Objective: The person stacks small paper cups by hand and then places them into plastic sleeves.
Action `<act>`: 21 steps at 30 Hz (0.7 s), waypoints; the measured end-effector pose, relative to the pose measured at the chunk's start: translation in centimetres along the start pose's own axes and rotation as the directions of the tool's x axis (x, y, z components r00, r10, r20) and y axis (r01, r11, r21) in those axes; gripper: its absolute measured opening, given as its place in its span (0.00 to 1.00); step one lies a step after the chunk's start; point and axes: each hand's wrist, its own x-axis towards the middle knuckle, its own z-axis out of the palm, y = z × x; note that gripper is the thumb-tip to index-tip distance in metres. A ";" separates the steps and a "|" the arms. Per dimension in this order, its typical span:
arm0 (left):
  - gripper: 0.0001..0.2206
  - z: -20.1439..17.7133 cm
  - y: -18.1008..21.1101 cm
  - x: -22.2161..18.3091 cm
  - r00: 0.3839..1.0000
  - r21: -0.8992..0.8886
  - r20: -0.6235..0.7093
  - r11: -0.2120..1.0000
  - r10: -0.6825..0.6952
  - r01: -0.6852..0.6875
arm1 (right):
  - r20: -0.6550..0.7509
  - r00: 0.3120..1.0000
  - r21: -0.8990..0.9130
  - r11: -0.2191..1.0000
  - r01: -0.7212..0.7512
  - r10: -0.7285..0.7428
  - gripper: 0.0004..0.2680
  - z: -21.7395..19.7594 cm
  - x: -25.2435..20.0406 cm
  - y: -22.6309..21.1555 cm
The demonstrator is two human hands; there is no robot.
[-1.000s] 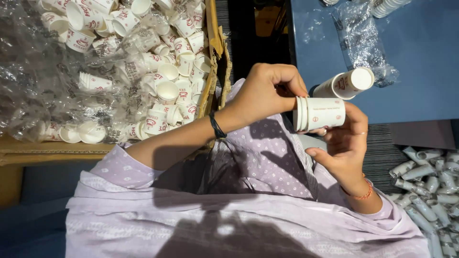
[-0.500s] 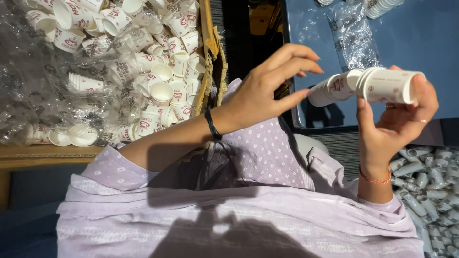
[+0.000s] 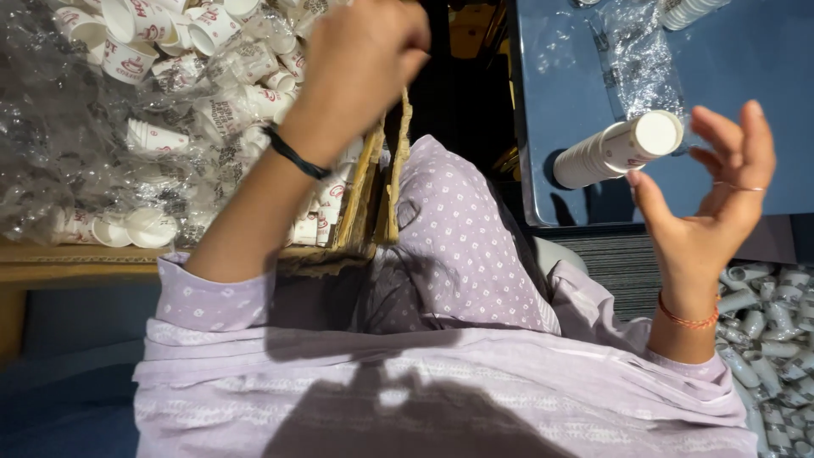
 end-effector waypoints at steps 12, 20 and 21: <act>0.25 1.5 -10.0 -3.3 0.290 0.597 0.695 0.753 -0.658 0.277 | -0.160 0.987 0.045 0.999 -0.005 0.012 0.13 -2.0 -1.0 3.0; 0.18 7.6 -15.6 -7.1 0.359 0.639 0.611 0.707 -0.706 0.302 | -0.206 0.968 0.063 0.989 -0.133 0.143 0.09 -1.5 -0.5 -0.1; 0.17 8.2 -16.3 -7.7 0.386 0.642 0.595 0.706 -0.705 0.299 | -0.217 0.952 0.098 0.975 -0.199 0.216 0.08 -1.7 -1.2 1.1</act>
